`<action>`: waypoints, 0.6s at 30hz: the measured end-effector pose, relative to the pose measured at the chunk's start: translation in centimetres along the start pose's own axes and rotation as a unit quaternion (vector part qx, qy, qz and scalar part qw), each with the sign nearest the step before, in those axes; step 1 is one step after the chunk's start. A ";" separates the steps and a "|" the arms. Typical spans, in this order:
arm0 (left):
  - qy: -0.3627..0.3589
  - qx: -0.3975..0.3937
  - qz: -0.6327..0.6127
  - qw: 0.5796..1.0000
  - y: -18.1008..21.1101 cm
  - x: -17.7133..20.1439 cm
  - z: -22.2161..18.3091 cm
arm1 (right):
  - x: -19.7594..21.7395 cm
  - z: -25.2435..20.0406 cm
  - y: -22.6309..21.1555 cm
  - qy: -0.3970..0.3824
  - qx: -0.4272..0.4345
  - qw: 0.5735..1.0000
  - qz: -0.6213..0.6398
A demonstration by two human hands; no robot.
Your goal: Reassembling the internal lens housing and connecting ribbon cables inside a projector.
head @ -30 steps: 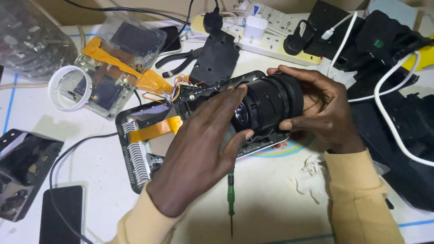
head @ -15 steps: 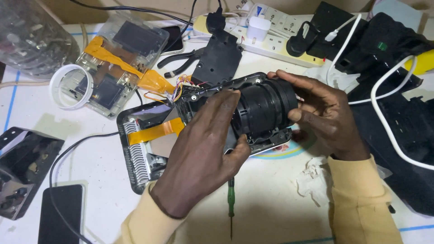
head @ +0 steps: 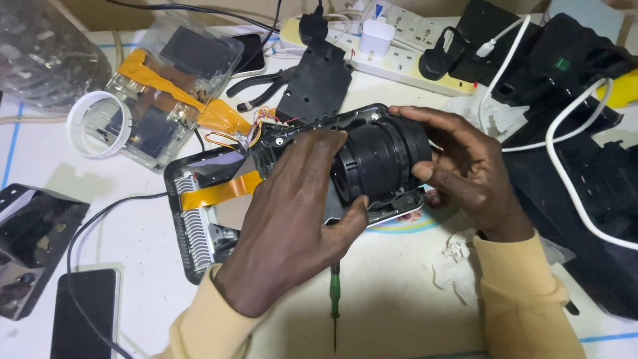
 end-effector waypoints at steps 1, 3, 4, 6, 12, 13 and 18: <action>0.002 0.000 0.003 1.000 0.0 0.2 0.0 | 0.0 0.1 -0.1 -0.002 0.003 1.000 0.001; -0.023 0.011 -0.043 0.999 -0.1 0.3 -0.1 | -0.1 -0.2 -0.1 0.001 0.004 0.999 -0.042; -0.023 0.011 -0.045 0.999 0.0 0.3 0.0 | -0.2 -0.3 -0.1 0.002 0.004 0.999 -0.043; -0.024 -0.030 -0.004 0.999 0.1 0.4 0.1 | -0.2 -0.4 -0.1 0.007 -0.004 0.998 -0.063; -0.031 -0.042 0.005 0.999 -0.1 0.4 0.3 | -0.7 -0.3 -0.6 0.016 -0.007 0.997 -0.073; -0.030 -0.040 0.005 0.999 -0.1 0.3 0.4 | -0.6 -0.2 -0.4 0.014 -0.007 0.997 -0.072; -0.029 -0.038 0.068 0.997 -0.2 0.2 0.8 | -0.5 -0.2 0.1 0.017 -0.004 0.997 -0.074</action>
Point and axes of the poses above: each hand's wrist, its own z-axis towards the middle knuckle, its own x-axis out of the back of the hand, y = z × x, the point moved 2 cm from there along z, towards the middle knuckle, and after that the axes turned 1 degree about -x, right-handed, at the moved point
